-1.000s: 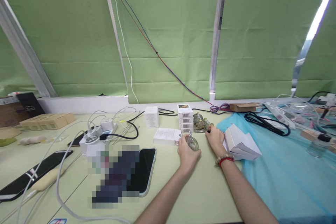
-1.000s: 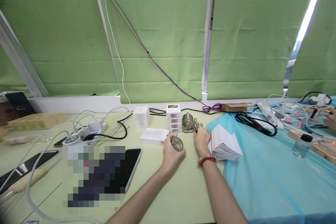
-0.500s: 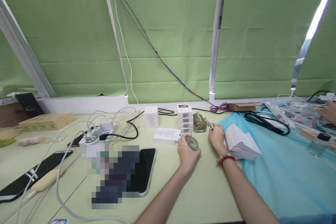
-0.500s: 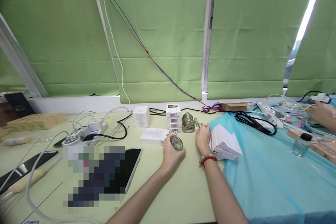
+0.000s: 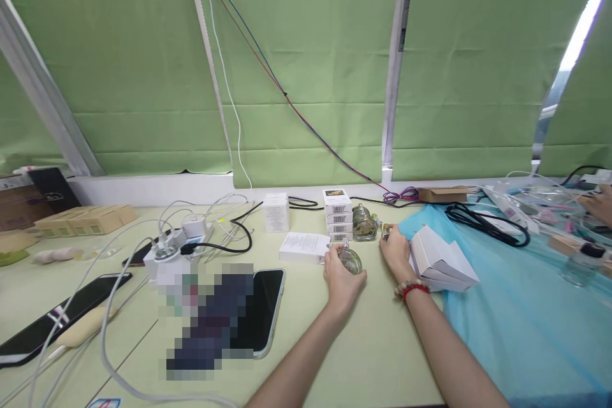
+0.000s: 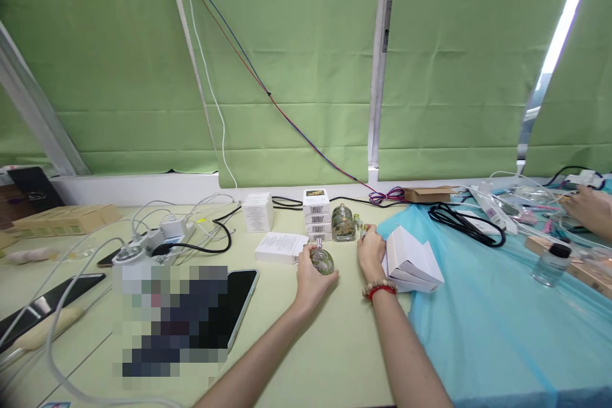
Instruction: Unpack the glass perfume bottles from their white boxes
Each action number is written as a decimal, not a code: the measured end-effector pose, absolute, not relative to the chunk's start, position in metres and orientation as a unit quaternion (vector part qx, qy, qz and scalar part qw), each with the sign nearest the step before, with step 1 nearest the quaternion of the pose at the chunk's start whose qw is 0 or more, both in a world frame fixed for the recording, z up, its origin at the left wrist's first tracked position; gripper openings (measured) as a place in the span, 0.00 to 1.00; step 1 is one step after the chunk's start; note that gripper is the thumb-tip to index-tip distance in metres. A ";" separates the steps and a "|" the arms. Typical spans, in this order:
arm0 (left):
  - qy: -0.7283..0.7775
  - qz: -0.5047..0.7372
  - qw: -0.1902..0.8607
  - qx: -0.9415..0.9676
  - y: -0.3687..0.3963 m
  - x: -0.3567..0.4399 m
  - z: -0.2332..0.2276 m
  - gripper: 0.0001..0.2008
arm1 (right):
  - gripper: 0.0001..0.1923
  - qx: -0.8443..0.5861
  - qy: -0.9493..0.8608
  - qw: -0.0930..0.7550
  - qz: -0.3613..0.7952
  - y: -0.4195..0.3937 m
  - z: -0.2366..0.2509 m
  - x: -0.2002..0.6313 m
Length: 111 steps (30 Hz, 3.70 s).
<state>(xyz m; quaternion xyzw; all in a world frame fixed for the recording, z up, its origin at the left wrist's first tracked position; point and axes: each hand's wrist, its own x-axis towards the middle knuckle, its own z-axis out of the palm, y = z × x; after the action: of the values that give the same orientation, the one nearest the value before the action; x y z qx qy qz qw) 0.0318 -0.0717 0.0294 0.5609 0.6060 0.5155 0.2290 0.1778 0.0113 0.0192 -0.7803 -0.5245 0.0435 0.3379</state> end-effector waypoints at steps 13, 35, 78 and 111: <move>0.602 0.507 0.213 0.579 -0.069 0.032 0.026 0.30 | 0.38 -0.774 -0.566 0.284 0.014 0.010 0.017 0.172; 0.575 0.538 0.217 0.576 -0.068 0.030 0.025 0.29 | 0.29 -0.712 -0.542 0.444 -0.029 0.020 0.004 0.178; 0.633 0.479 0.017 0.608 -0.054 -0.007 0.040 0.10 | 0.27 -0.334 -0.552 0.553 0.528 -0.021 0.050 0.097; 0.349 0.512 0.298 0.726 -0.041 -0.020 0.023 0.07 | 0.20 -0.476 -0.775 0.417 0.006 -0.036 0.052 0.099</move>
<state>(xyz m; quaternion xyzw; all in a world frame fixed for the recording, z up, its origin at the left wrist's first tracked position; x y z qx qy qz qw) -0.0199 -0.0405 0.0233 0.7262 0.3491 0.5121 0.2975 0.0990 -0.0361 0.0519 -0.4756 -0.7745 0.0057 0.4170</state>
